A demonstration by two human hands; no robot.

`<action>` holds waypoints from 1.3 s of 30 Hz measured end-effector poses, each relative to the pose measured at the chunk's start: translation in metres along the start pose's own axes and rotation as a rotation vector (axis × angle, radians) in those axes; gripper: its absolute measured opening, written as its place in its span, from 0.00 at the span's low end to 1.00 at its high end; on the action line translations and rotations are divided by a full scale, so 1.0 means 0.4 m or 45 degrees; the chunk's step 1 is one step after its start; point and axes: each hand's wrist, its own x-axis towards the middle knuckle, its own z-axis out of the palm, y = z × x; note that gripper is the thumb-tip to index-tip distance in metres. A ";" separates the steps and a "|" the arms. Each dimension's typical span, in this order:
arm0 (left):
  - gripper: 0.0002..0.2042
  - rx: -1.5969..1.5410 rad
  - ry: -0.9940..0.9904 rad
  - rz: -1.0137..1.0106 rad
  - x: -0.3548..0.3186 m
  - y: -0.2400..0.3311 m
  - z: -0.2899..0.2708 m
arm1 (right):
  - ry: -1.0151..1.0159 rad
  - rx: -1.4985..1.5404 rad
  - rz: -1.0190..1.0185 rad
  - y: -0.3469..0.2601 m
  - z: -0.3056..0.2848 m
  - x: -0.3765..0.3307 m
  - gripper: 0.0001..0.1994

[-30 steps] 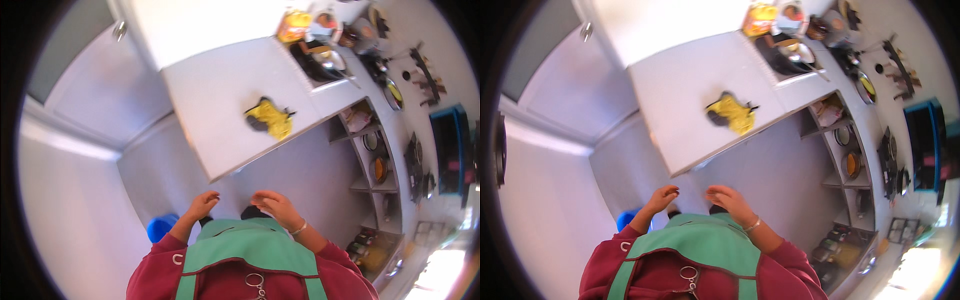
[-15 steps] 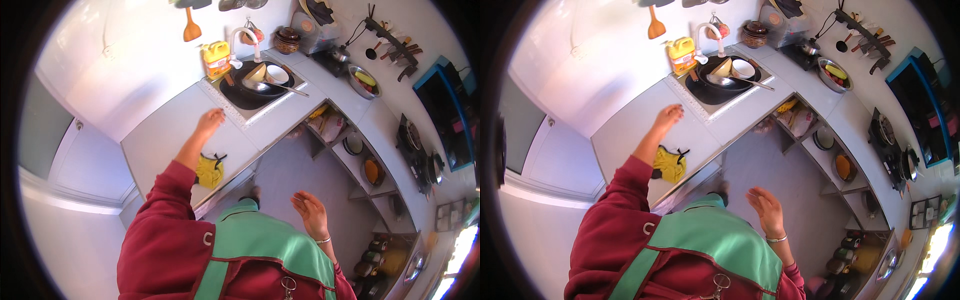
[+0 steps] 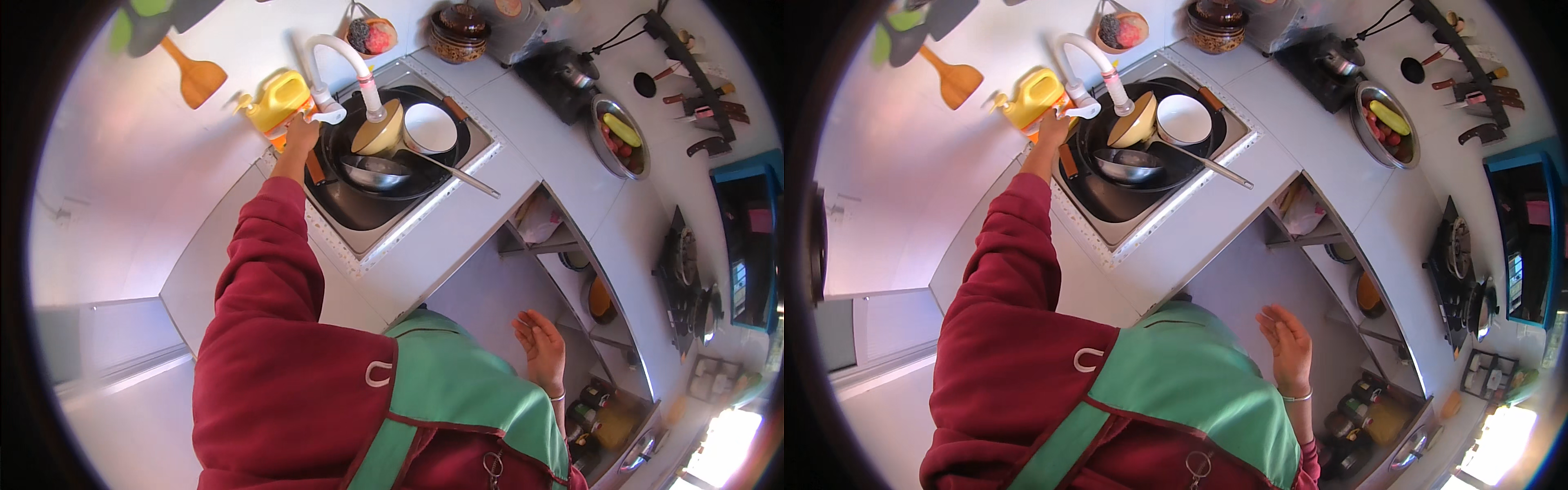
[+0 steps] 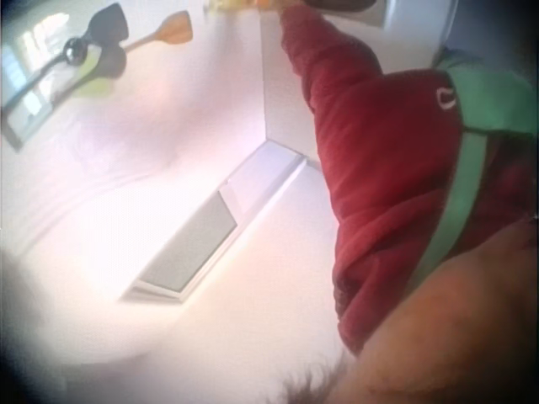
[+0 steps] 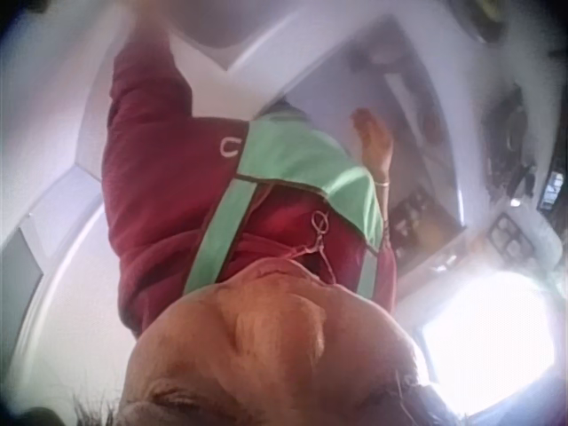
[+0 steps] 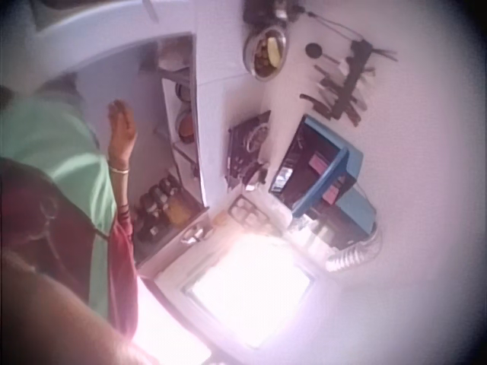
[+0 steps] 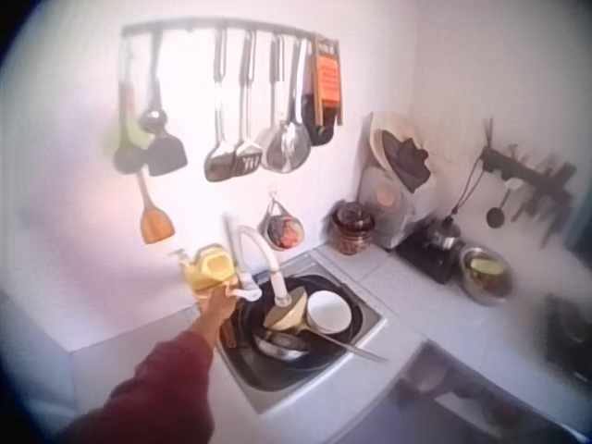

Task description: The person transfers food from a metal bowl to a small ceramic bowl using chopsticks, takes a piece of bread from a yellow basket, then wipes down the kitchen counter with a cloth and washes several bowls and a pot in the sink.

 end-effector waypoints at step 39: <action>0.26 0.265 -0.028 -0.483 -0.884 -0.458 -0.237 | -0.588 -0.275 0.284 -0.066 0.147 0.346 0.16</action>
